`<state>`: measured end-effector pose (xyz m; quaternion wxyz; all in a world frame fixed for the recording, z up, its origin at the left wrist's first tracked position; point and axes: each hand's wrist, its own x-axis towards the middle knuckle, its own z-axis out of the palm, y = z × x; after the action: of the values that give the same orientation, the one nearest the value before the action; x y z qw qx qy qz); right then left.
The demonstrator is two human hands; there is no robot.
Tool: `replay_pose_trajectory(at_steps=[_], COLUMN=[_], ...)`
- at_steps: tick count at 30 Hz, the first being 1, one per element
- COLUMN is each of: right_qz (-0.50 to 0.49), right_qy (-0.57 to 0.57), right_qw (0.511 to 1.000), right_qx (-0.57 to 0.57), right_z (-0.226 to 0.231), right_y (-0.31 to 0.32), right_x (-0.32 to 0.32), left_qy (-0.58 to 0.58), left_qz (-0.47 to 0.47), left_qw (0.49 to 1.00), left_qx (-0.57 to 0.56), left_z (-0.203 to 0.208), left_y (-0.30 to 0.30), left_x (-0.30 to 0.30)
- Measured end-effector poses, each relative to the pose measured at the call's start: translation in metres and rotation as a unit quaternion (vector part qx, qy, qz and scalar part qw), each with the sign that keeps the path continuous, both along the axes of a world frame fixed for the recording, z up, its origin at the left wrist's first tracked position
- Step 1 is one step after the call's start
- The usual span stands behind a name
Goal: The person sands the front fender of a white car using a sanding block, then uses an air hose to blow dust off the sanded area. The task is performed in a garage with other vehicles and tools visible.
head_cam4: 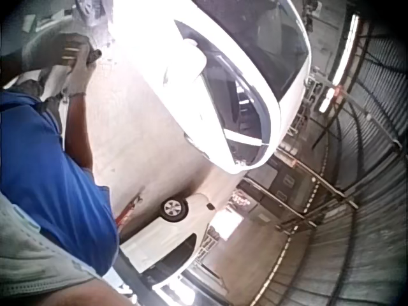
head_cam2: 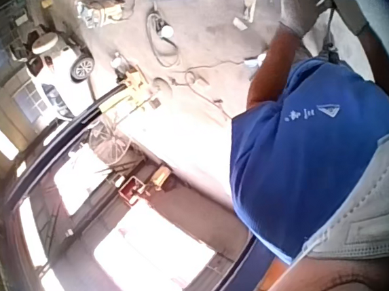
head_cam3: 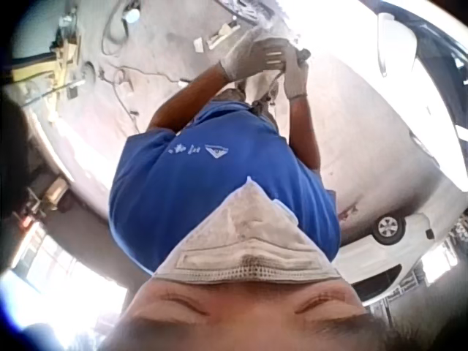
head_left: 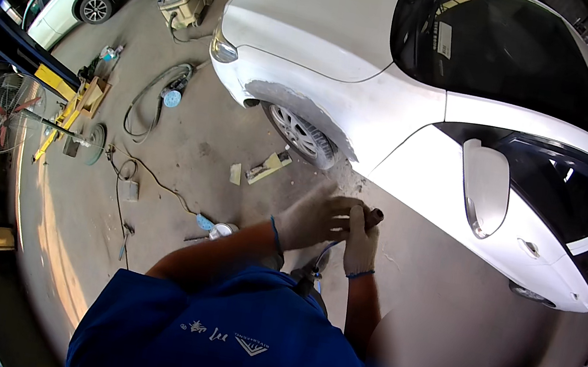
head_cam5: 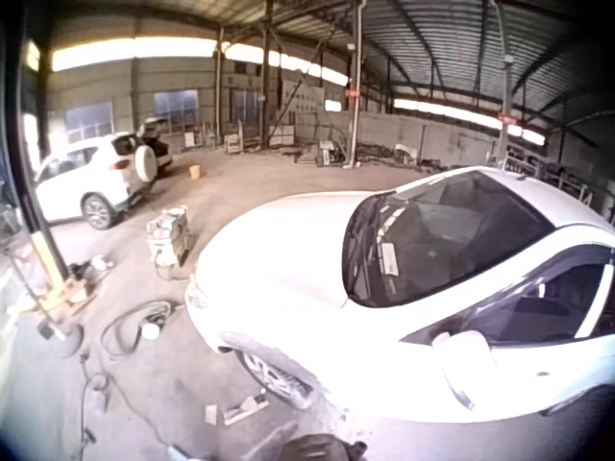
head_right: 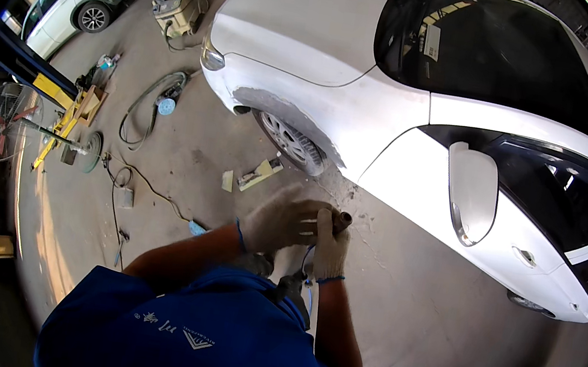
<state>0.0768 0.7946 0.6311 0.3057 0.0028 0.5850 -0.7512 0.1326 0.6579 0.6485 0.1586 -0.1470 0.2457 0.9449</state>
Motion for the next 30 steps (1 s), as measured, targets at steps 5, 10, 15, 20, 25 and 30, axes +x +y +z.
replay_pose_trajectory(at_steps=[5, 10, 15, 20, 25, 30], right_qz=[-0.123, -0.173, -0.245, -0.324, -0.168, -0.152], right_qy=[0.065, 0.134, 0.146, 0.010, 0.001, -0.044], right_qw=[0.988, 0.955, 0.925, 0.936, 0.965, 0.979], right_qx=[0.062, 0.200, 0.251, 0.139, 0.202, 0.130], right_z=[-0.044, -0.062, -0.096, -0.123, -0.106, -0.146], right_y=[0.000, 0.008, 0.041, 0.108, 0.110, 0.119], right_x=[-0.006, -0.024, -0.074, -0.125, -0.105, -0.068], left_qy=[0.029, 0.083, 0.062, 0.034, -0.188, -0.300], left_qz=[0.028, 0.033, -0.066, -0.103, -0.207, -0.272], left_qw=[0.997, 0.995, 0.972, 0.899, 0.698, 0.817], left_qx=[-0.060, -0.053, -0.216, -0.423, -0.659, -0.410], left_z=[-0.036, -0.041, 0.007, -0.058, -0.228, -0.215], left_y=[0.031, 0.041, 0.055, -0.002, -0.085, -0.072], left_x=[-0.009, -0.009, 0.004, 0.062, 0.193, 0.258])
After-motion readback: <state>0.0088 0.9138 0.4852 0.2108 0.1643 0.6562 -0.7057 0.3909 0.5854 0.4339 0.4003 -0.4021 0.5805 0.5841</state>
